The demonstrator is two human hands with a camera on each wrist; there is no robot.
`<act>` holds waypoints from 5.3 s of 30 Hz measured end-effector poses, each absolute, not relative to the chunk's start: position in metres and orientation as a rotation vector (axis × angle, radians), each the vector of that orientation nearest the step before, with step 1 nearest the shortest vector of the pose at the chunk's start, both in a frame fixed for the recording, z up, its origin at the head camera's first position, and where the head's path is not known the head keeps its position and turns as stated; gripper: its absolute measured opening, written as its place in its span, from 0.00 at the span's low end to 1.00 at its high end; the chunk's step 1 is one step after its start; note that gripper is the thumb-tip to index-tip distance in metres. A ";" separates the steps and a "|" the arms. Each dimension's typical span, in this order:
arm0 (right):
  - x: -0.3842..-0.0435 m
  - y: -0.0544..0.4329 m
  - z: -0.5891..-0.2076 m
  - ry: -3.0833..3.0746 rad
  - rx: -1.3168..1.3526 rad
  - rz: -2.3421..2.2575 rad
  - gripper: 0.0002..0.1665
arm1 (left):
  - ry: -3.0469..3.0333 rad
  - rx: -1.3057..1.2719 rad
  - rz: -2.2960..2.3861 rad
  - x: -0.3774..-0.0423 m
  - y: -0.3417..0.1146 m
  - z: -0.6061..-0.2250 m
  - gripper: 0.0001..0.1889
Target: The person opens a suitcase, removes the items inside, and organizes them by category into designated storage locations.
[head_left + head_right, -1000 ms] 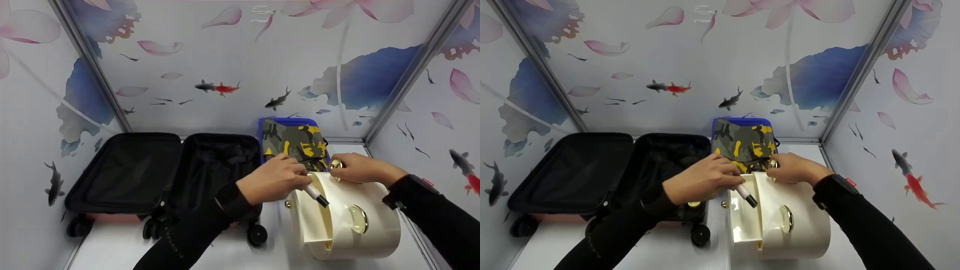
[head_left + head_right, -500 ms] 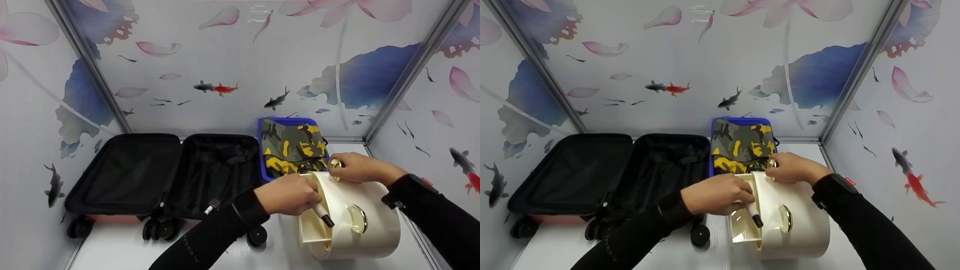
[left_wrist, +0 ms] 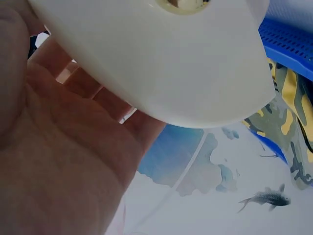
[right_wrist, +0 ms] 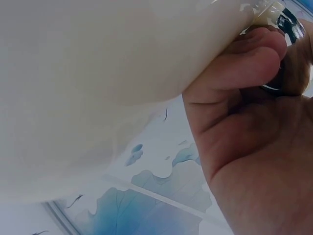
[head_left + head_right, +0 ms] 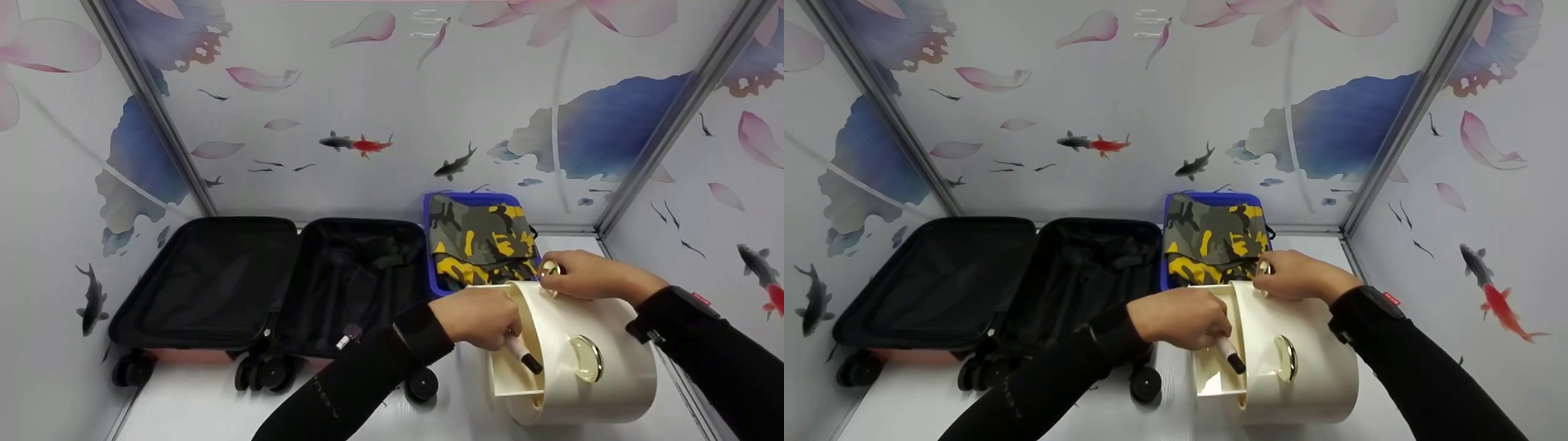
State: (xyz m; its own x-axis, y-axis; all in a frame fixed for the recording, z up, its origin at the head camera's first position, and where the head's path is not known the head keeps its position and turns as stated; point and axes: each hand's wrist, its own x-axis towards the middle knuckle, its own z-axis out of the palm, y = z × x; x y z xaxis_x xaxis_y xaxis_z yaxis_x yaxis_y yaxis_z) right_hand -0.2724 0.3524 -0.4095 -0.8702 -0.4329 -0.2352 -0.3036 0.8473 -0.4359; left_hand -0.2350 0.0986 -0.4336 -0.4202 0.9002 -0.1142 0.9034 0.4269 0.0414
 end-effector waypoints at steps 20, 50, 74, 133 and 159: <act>-0.272 0.353 -0.407 2.706 -0.544 -0.555 0.15 | 2.583 1.568 -0.066 -0.234 0.109 -0.438 0.08; -0.273 0.351 -0.416 2.686 -0.546 -0.579 0.14 | 2.682 1.738 0.154 -0.236 0.079 -0.438 0.08; -0.271 0.350 -0.410 2.686 -0.525 -0.546 0.15 | 2.484 1.389 0.639 -0.248 0.002 -0.493 0.13; -0.273 0.353 -0.413 2.693 -0.512 -0.573 0.14 | 2.783 1.377 0.495 -0.227 0.084 -0.556 0.09; -0.270 0.353 -0.412 2.689 -0.510 -0.570 0.13 | 2.879 1.354 0.468 -0.225 0.011 -0.548 0.09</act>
